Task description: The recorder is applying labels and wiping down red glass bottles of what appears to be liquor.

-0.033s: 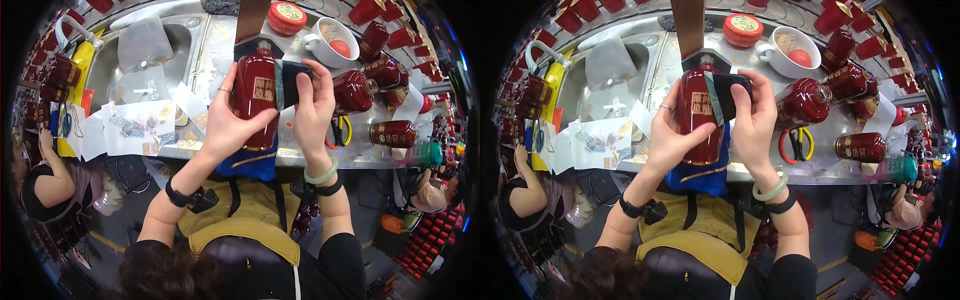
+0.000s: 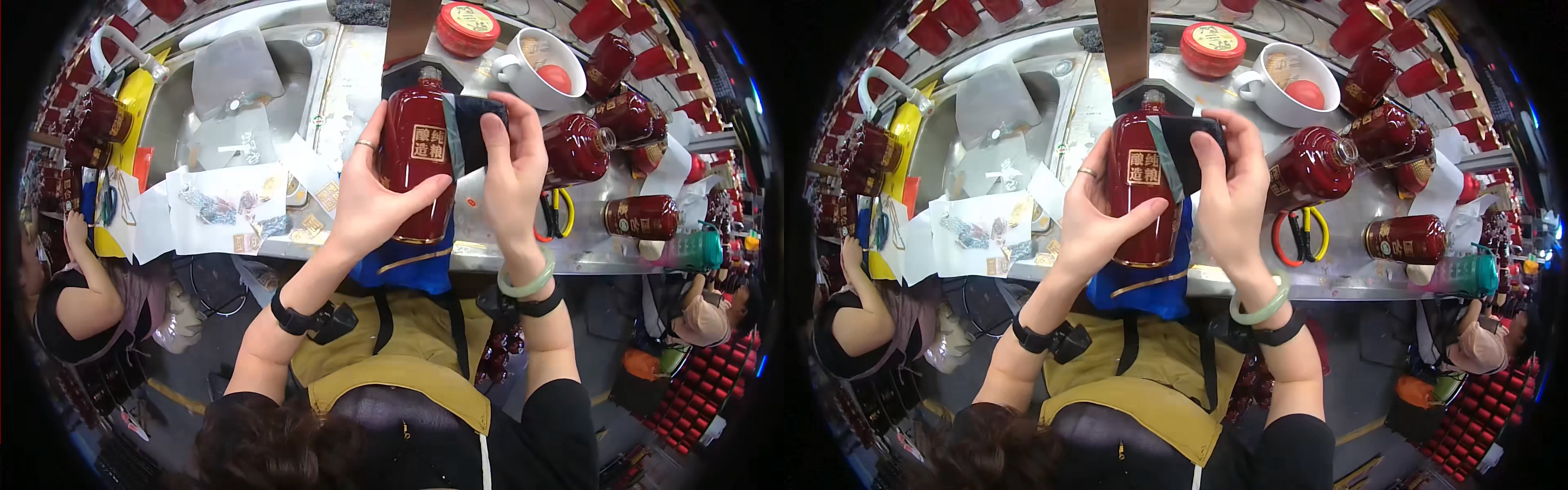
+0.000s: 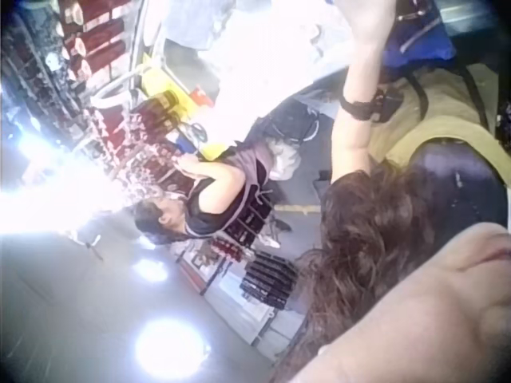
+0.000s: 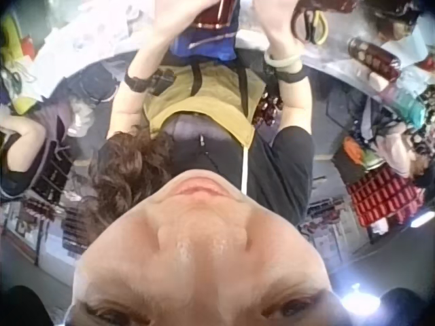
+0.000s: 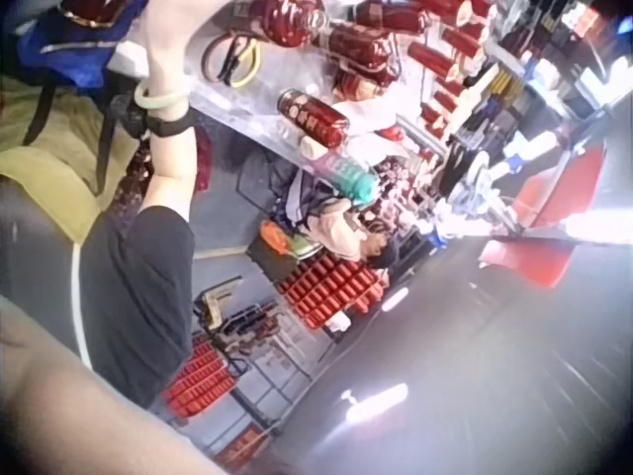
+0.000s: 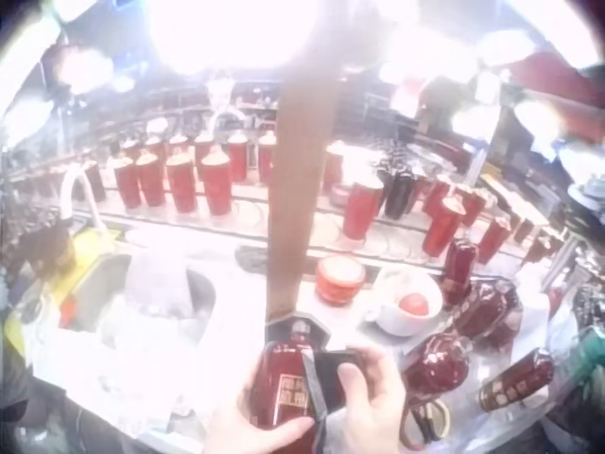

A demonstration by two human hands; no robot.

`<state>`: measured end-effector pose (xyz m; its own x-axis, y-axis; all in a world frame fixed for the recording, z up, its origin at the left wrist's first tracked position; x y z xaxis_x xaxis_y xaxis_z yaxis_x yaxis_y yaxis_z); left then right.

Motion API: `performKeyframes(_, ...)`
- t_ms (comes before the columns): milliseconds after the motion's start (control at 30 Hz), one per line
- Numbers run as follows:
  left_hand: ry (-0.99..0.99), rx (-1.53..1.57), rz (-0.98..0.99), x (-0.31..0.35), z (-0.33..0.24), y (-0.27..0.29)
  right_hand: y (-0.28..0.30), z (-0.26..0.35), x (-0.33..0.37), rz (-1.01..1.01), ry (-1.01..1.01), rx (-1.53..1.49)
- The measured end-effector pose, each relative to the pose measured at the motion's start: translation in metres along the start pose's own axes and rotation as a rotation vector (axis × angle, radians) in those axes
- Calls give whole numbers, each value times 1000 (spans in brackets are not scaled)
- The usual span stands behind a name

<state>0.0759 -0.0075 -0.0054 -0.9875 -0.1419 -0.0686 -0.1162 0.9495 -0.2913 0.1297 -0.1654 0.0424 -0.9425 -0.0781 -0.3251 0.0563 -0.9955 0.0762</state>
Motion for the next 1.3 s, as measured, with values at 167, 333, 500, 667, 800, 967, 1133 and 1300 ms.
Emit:
performKeyframes(167, -42, -152, 34, 1, -3, 2, -17, 76, -12, 151, 570, 470)
performKeyframes(333, -36, -131, 40, 0, -5, 0, -71, 90, 32, 599, 810, 741)
performKeyframes(500, -18, -111, 30, 2, -1, 2, -44, 83, -15, 409, 935, 655)
performKeyframes(667, -49, 45, 62, 0, -1, -1, -30, 71, 48, 530, 937, 530)
performKeyframes(800, -17, -21, 79, 1, -8, -4, -25, 67, -7, 321, 657, 552)
performKeyframes(967, -51, 19, 77, -3, 0, 0, -23, 67, 31, 447, 959, 554)
performKeyframes(1133, -31, -17, 83, -1, -8, -2, -27, 66, -6, 373, 712, 581)
performKeyframes(1300, -77, -25, 38, 1, -5, -1, -51, 95, 8, 476, 887, 695)
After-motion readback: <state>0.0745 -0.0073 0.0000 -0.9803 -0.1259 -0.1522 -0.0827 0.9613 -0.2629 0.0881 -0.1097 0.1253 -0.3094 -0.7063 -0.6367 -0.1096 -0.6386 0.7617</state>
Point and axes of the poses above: each hand's wrist, its own x-axis away from the middle knuckle, its own y-axis out of the back of the hand, z = x × y, the point moved 9 cm from there along -x, towards the middle knuckle, and after that the axes turned 1 degree about x, right-handed, at the moved point
